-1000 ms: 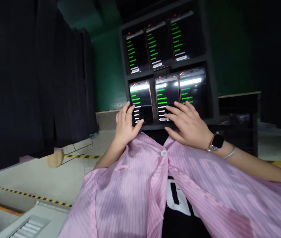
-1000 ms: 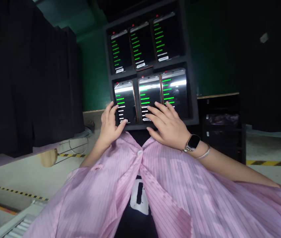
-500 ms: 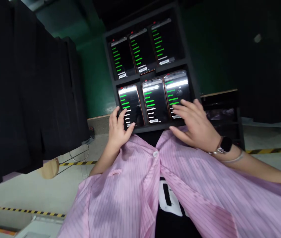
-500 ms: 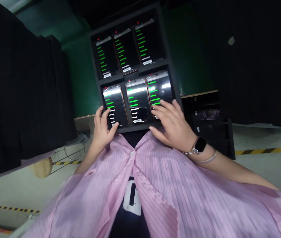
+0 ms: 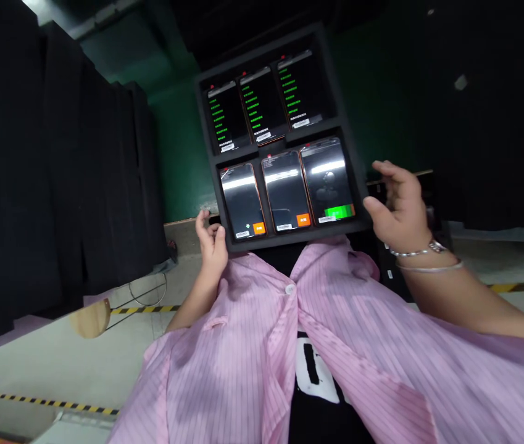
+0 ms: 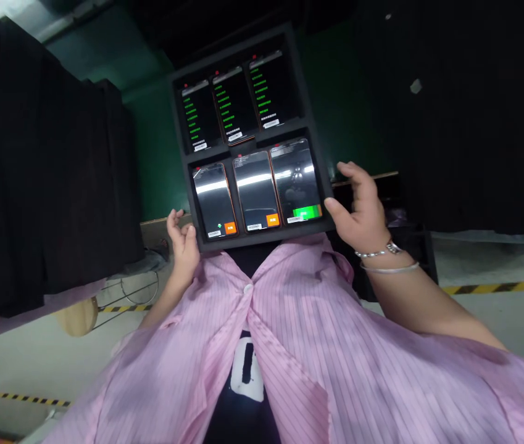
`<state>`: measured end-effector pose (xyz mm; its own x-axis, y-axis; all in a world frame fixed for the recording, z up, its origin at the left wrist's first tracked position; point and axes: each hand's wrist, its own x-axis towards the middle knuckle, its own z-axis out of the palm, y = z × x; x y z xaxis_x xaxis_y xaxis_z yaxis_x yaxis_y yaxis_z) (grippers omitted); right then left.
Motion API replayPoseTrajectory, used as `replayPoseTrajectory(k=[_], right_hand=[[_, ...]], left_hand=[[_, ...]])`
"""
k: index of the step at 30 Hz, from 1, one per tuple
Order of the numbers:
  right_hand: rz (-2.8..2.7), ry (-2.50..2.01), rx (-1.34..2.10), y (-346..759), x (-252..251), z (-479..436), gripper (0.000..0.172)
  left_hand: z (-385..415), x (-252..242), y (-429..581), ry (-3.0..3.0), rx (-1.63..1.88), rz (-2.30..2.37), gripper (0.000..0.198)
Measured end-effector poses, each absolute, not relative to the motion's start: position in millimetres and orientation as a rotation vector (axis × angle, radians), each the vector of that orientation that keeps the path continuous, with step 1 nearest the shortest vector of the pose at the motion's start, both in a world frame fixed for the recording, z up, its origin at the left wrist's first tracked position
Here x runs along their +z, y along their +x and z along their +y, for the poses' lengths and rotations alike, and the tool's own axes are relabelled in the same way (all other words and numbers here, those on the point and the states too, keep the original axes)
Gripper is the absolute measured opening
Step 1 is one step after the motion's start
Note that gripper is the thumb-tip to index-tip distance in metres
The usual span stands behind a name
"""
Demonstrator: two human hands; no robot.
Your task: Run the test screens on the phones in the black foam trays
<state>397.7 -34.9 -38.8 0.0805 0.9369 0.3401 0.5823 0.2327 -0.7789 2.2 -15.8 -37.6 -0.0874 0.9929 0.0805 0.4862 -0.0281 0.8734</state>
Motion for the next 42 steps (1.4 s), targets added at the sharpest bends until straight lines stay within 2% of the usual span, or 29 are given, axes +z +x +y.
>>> replayPoseTrajectory(k=[2, 5, 7, 10, 13, 17, 21, 25, 26, 30, 36, 39, 42], right_hand=[[-1.366, -1.395, 0.615, 389, -49, -28, 0.048], [-0.953, -1.387, 0.756, 384, -46, -16, 0.041], [-0.811, -1.385, 0.933, 392, -30, -8, 0.037], [-0.938, -1.323, 1.163, 404, 12, 2, 0.033], [-1.101, -1.277, 1.132, 396, 60, 0, 0.044], [-1.169, -1.231, 0.972, 365, 94, -24, 0.057], [-1.308, -1.195, 0.746, 359, 74, -51, 0.061], [-1.356, -1.278, 0.675, 373, 25, -56, 0.038], [-1.286, -1.307, 0.686, 375, 13, -54, 0.036], [-0.785, -1.373, 0.77, 368, -19, -38, 0.045], [-0.618, -1.42, 0.924, 353, -15, -31, 0.046], [-0.562, -1.434, 0.951, 351, -1, -29, 0.049], [-0.56, -1.463, 0.927, 353, 11, -22, 0.053]], left_hand=[[-18, -36, 12, 1.431, 1.059, 1.649, 0.082], [-19, -18, 24, 1.156, 1.069, 1.568, 0.076], [-16, 2, 26, 1.008, 1.055, 1.451, 0.073], [-8, 34, 20, 0.973, 1.041, 1.31, 0.072], [1, 54, 6, 0.98, 1.053, 1.228, 0.064], [5, 48, -9, 0.831, 0.941, 1.162, 0.052], [-2, 21, -12, 0.835, 0.855, 1.1, 0.065], [-11, 3, -19, 0.958, 0.863, 1.108, 0.087], [-13, 2, -21, 0.981, 0.866, 1.11, 0.092], [-22, 19, -28, 1.087, 0.899, 1.061, 0.105], [-29, 66, -22, 1.197, 0.947, 0.962, 0.097], [-16, 58, -17, 1.141, 0.919, 0.956, 0.098], [4, 30, -17, 1.04, 0.857, 1.006, 0.104]])
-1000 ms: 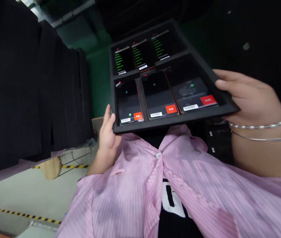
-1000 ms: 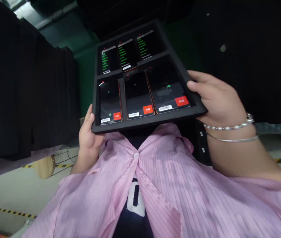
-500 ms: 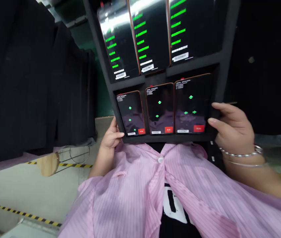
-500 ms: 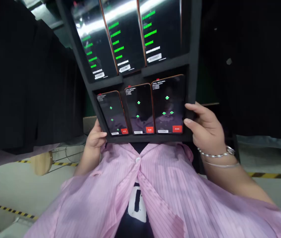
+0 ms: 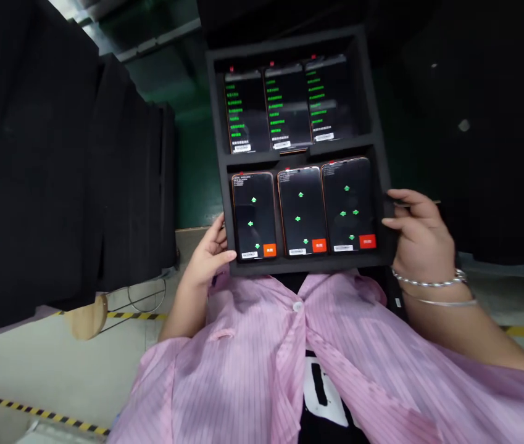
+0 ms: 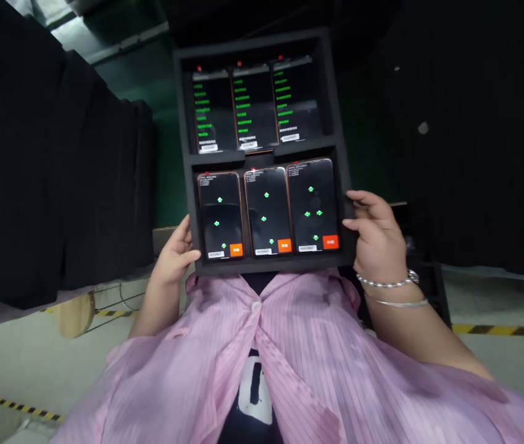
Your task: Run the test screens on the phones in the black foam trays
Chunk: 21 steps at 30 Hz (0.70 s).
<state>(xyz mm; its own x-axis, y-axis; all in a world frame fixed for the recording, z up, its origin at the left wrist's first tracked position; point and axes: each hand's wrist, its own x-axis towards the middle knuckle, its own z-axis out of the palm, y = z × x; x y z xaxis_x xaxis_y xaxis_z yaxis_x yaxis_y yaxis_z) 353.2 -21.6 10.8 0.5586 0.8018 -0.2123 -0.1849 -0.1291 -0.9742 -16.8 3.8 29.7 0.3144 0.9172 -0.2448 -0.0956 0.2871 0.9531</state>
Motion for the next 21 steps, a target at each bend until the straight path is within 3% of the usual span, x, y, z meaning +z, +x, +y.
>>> replayPoseTrajectory(k=[5, 8, 11, 15, 18, 21], right_hand=[[-0.843, -1.642, 1.006, 367, 22, -13, 0.052], [-1.397, -1.745, 0.79, 373, 39, -4, 0.047], [-1.905, -1.563, 0.446, 363, 56, 28, 0.044], [-2.121, -1.56, 0.329, 333, 44, 104, 0.04], [-2.158, -1.69, 0.35, 319, 16, 163, 0.038], [-2.126, -1.721, 0.375, 318, -5, 213, 0.039]], left_hand=[[25, 13, -30, 1.135, 0.596, 1.151, 0.103], [37, 41, -34, 1.547, 0.354, 1.376, 0.071], [68, 67, -21, 2.018, 0.435, 1.517, 0.05], [136, 56, 12, 2.317, 0.499, 1.543, 0.053], [186, 27, 29, 2.271, 0.388, 1.651, 0.054], [230, 5, 33, 2.199, 0.488, 1.696, 0.058]])
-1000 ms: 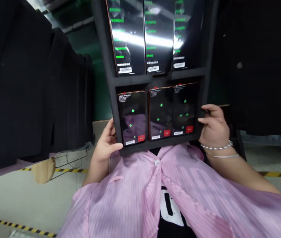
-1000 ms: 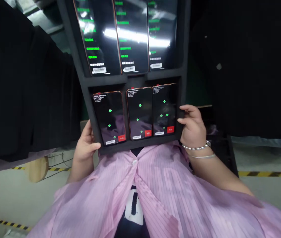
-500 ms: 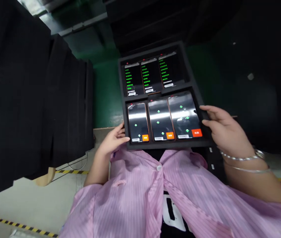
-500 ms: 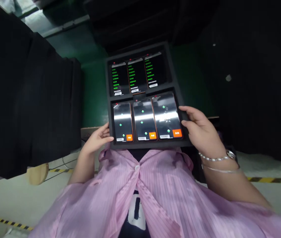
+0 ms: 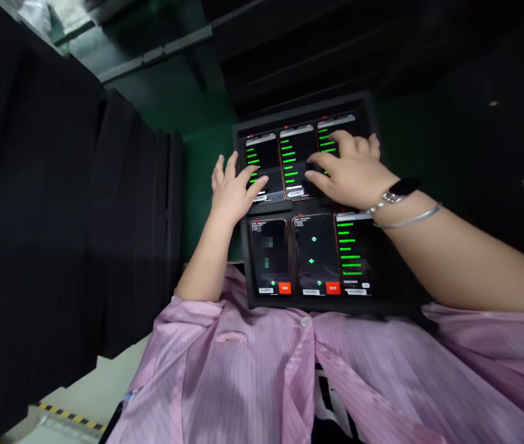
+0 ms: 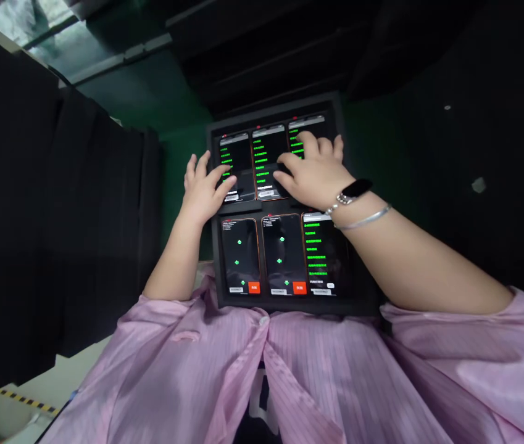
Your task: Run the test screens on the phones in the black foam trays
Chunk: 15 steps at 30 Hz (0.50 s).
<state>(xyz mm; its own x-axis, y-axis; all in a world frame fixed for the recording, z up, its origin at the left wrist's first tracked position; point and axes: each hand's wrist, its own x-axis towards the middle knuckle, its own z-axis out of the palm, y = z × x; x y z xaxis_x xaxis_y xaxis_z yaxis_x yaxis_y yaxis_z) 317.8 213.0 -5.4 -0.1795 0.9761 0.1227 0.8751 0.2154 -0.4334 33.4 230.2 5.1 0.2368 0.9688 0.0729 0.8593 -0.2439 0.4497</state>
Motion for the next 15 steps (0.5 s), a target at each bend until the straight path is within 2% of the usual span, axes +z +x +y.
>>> replayPoseTrajectory(k=[4, 7, 11, 15], right_hand=[[-2.042, -1.677, 0.408, 324, -8, 252, 0.036], [-2.028, -1.611, 0.375, 322, 8, 244, 0.034], [-2.11, -1.491, 0.373, 312, 24, 210, 0.038], [-2.161, -1.436, 0.434, 306, 17, 203, 0.04]], left_hand=[[275, -11, 31, 2.137, 0.685, 1.677, 0.063], [284, -18, 28, 2.101, 0.774, 1.639, 0.062], [269, -21, 21, 2.11, 0.901, 1.559, 0.046], [258, -17, 20, 2.204, 0.903, 1.559, 0.034]])
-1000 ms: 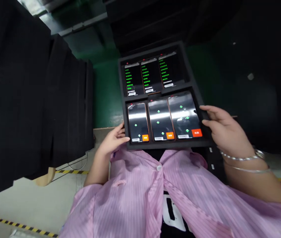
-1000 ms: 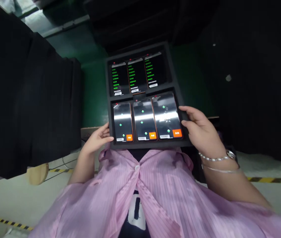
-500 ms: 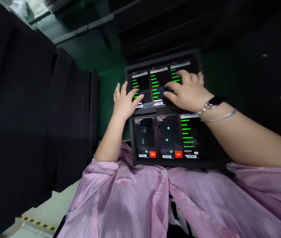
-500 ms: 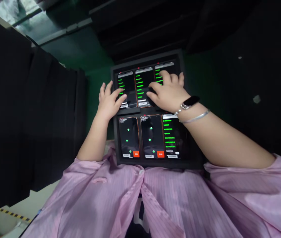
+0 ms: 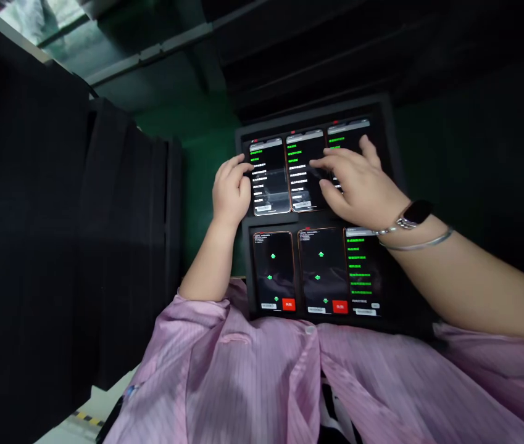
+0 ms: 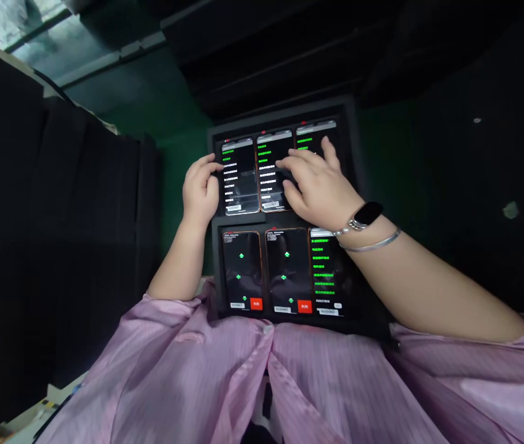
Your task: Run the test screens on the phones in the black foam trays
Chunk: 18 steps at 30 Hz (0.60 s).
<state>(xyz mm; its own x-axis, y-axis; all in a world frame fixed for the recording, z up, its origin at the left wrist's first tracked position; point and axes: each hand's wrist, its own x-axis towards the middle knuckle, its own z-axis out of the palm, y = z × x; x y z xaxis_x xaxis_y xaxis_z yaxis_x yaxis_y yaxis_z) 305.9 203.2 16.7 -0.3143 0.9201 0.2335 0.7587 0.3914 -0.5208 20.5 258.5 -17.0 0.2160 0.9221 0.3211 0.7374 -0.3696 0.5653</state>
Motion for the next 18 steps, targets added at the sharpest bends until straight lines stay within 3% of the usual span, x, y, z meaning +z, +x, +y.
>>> replayPoseTrajectory(k=[4, 10, 14, 18], right_hand=[[-2.112, -1.412, 0.449, 310, 14, 212, 0.039], [-1.689, -1.559, 0.158, 331, 26, 208, 0.03], [-1.684, -1.535, 0.169, 340, 20, 211, 0.026], [-1.772, -1.626, 0.263, 344, 8, 219, 0.028]], left_hand=[[257, -9, 26, 2.222, 0.834, 1.604, 0.04], [254, 1, 32, 2.242, 0.694, 1.683, 0.042], [256, 3, 31, 2.245, 0.675, 1.677, 0.037], [261, 0, 27, 2.232, 0.689, 1.59, 0.048]])
